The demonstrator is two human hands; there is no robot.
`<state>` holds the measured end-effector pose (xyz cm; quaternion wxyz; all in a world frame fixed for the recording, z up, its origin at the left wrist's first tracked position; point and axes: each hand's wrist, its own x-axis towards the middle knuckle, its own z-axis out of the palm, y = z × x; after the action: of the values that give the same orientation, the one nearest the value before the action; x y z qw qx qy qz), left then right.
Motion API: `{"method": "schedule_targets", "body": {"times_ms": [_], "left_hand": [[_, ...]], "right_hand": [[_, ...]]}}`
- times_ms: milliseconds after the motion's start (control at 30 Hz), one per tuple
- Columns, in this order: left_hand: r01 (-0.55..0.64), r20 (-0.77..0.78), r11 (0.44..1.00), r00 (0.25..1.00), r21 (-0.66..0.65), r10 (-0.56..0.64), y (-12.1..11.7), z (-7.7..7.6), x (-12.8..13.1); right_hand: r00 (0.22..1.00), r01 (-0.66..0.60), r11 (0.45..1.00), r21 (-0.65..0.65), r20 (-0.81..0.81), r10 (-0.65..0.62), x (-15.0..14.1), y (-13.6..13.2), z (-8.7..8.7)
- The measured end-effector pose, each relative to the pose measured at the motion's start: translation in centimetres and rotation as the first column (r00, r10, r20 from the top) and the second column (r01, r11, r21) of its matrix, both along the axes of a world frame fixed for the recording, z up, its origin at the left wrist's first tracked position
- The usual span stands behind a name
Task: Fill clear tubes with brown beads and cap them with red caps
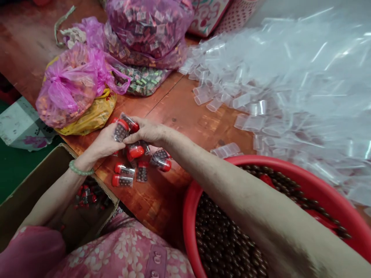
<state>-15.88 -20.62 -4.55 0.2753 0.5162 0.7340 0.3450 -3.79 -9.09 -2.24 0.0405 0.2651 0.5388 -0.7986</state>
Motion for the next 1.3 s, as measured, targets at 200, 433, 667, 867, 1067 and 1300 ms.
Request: {"method": "schedule_targets", "body": {"times_ms": [200, 433, 667, 867, 1067, 1300], "left_hand": [[-0.2, 0.056, 0.98, 0.978, -0.002, 0.2, -7.7, 5.1, 0.4], [-0.388, 0.032, 0.871, 0.909, -0.301, 0.415, -20.7, 4.7, 0.9], [-0.217, -0.185, 0.874, 0.971, -0.435, 0.149, -23.9, 1.6, -2.2], [0.143, -0.256, 0.965, 0.946, -0.219, -0.198, -14.3, 3.1, 0.2], [0.429, -0.355, 0.733, 0.672, -0.528, -0.65, -6.0, -0.1, 3.1], [0.489, -0.398, 0.687, 0.571, -0.538, -0.718, -3.0, -2.5, 1.8]], "right_hand": [[0.984, -0.064, 0.995, 0.082, -0.159, 0.077, -1.5, -5.4, 3.4], [0.861, -0.421, 0.8, 0.429, -0.088, 0.501, -3.8, -14.7, 1.0], [0.768, -0.543, 0.538, 0.645, 0.122, 0.629, -2.7, -14.5, 2.0], [0.835, -0.525, 0.092, 0.846, 0.492, 0.247, 4.5, -1.6, 1.5], [0.668, -0.732, 0.197, 0.652, 0.743, 0.024, 10.7, 3.5, -2.2], [0.743, -0.669, 0.172, 0.723, 0.658, 0.124, 7.7, -0.1, -3.2]]}}
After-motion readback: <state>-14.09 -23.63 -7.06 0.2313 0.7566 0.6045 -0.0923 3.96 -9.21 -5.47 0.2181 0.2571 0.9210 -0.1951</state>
